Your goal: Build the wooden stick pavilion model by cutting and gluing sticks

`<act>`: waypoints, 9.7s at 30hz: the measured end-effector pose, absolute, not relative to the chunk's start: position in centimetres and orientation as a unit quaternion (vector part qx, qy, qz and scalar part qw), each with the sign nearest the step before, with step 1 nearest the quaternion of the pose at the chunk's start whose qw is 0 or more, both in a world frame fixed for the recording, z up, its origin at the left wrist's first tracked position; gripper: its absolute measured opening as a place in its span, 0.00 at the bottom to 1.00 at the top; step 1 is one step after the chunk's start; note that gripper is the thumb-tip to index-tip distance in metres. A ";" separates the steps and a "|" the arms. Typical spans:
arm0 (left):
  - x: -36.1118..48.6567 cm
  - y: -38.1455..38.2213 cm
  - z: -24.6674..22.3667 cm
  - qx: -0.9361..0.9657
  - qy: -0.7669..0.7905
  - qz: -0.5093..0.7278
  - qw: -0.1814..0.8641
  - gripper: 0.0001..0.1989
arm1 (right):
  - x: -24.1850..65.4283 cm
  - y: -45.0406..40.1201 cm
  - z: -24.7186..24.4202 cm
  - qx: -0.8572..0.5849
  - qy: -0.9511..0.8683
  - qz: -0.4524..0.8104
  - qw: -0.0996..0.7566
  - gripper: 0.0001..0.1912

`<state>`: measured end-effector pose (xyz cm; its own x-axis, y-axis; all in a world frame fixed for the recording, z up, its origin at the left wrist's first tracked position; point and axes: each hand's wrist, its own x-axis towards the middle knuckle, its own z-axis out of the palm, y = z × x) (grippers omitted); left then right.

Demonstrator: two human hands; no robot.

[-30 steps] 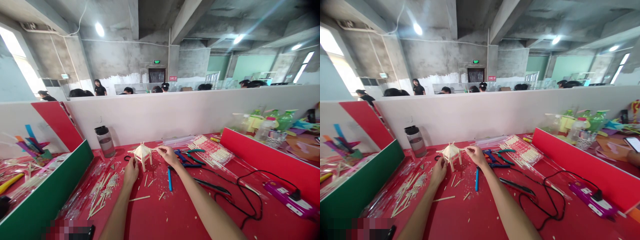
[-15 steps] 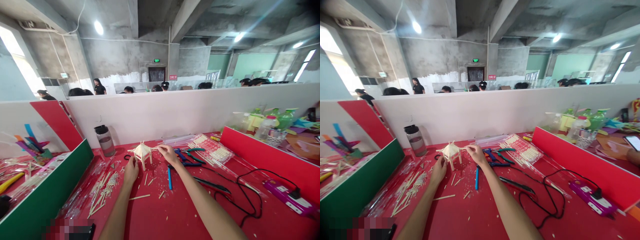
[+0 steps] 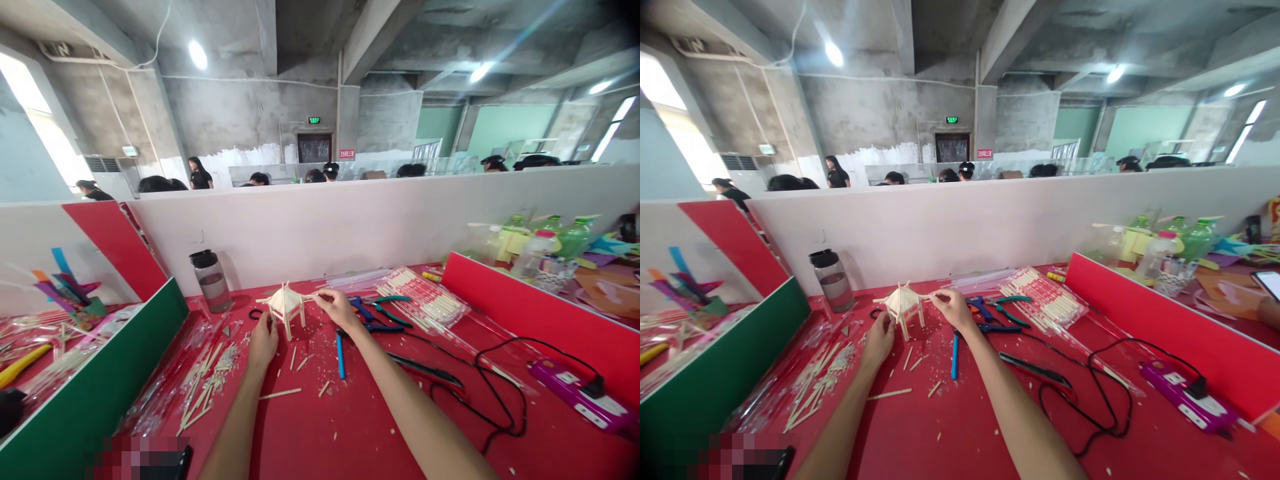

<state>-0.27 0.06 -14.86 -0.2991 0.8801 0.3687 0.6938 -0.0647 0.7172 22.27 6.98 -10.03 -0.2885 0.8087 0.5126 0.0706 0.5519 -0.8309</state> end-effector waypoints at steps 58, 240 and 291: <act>0.0 -0.3 -14.3 0.582 0.691 0.417 0.102 0.08 | 22.0 6.5 -9.7 -0.320 -0.701 0.345 0.536 0.11; -1.4 0.1 -11.6 0.407 0.623 0.626 0.234 0.30 | 24.1 -3.3 -10.5 -0.287 -0.504 0.605 0.545 0.15; -4.6 -0.7 -8.0 0.541 0.681 0.472 0.142 0.24 | 24.1 -3.3 -10.5 -0.290 -0.534 0.597 0.524 0.15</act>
<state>-4.55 -0.71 -7.96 -0.3741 0.8712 0.3180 0.6034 -0.0317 0.7968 24.07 -3.28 -10.54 -0.2822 0.9354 0.2129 -0.3155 0.1190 -0.9414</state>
